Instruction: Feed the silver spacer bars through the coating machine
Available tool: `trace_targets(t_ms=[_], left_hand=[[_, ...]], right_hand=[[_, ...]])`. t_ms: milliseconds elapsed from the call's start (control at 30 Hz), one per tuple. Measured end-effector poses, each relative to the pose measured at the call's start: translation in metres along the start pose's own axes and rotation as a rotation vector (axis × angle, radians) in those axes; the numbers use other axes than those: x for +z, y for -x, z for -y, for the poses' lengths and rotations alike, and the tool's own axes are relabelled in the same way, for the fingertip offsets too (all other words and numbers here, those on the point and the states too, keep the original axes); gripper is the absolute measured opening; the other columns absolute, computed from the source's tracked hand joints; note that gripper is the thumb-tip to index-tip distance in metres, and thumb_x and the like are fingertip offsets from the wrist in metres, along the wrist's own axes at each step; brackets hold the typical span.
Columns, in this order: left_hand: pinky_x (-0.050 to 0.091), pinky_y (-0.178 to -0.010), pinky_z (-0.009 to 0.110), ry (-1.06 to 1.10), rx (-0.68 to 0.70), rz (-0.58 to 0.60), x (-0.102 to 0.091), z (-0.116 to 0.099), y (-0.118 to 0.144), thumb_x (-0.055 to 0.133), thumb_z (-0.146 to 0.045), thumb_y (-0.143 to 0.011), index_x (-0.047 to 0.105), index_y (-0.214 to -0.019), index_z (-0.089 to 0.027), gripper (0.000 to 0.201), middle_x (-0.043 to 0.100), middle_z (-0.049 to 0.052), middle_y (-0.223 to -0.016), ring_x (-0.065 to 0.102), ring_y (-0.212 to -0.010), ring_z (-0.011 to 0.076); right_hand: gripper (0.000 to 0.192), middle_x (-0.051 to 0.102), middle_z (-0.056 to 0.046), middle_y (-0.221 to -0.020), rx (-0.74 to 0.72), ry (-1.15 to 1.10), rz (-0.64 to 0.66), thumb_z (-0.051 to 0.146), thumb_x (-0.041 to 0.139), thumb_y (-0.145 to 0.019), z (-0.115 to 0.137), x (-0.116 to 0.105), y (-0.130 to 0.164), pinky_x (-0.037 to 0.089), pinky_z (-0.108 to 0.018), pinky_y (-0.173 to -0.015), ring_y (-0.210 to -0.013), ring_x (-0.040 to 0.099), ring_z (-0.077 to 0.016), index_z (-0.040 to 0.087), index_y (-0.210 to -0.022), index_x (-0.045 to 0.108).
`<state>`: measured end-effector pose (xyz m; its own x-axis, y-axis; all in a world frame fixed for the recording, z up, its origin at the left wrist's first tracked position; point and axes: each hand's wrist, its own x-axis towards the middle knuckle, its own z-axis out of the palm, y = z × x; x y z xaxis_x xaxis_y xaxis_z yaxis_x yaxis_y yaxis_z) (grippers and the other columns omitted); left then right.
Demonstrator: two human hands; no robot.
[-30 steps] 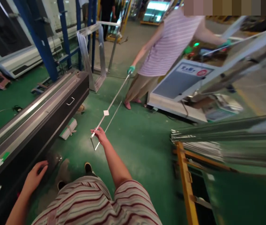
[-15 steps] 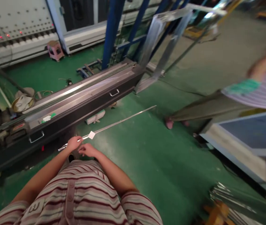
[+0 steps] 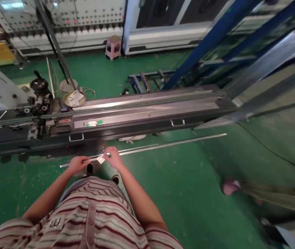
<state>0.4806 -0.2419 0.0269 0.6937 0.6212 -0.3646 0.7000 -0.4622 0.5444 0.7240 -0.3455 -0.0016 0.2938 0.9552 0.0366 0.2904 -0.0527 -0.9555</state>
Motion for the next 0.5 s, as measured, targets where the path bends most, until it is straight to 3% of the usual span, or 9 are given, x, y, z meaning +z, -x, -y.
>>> trace_targets(t_ms=[67, 133, 333, 500], left_hand=[[0.042, -0.078, 0.028, 0.018, -0.030, -0.008, -0.010, 0.029, 0.008, 0.049, -0.051, -0.094, 0.076, -0.110, -0.024, 0.041, 0.075, 0.007, -0.108, 0.068, -0.096, 0.0240], [0.042, -0.076, 0.028, 0.035, -0.050, 0.000, -0.018, 0.056, 0.014, 0.049, -0.051, -0.094, 0.076, -0.109, -0.025, 0.041, 0.076, 0.007, -0.105, 0.068, -0.092, 0.0233], [0.038, -0.068, 0.027, 0.053, -0.074, 0.055, -0.039, 0.111, 0.015, 0.046, -0.052, -0.094, 0.076, -0.106, -0.024, 0.043, 0.076, 0.006, -0.090, 0.066, -0.079, 0.0205], [0.036, -0.067, 0.027, 0.065, -0.079, 0.072, -0.051, 0.122, 0.010, 0.048, -0.050, -0.093, 0.077, -0.100, -0.024, 0.040, 0.075, 0.006, -0.088, 0.066, -0.079, 0.0211]], right_hand=[[0.028, 0.070, -0.008, -0.101, 0.022, -0.251, -0.119, 0.049, 0.069, -0.081, 0.004, 0.018, -0.014, 0.046, -0.041, -0.094, -0.100, 0.061, -0.0244, 0.022, -0.075, 0.066], [0.031, 0.068, -0.008, -0.107, 0.078, -0.358, -0.262, 0.053, 0.066, -0.081, 0.005, 0.027, -0.032, 0.049, -0.037, -0.089, -0.100, 0.062, -0.0226, 0.022, -0.082, 0.065], [0.034, 0.067, -0.005, -0.084, 0.170, -0.086, -0.361, 0.051, 0.070, -0.073, 0.004, 0.045, -0.131, 0.050, -0.032, -0.080, -0.081, 0.060, -0.0190, 0.019, -0.083, 0.065], [0.023, 0.065, -0.008, -0.098, 0.159, 0.171, -0.500, 0.036, 0.072, -0.072, -0.001, 0.052, -0.228, 0.042, -0.040, -0.100, -0.100, 0.054, -0.0232, 0.018, -0.083, 0.064]])
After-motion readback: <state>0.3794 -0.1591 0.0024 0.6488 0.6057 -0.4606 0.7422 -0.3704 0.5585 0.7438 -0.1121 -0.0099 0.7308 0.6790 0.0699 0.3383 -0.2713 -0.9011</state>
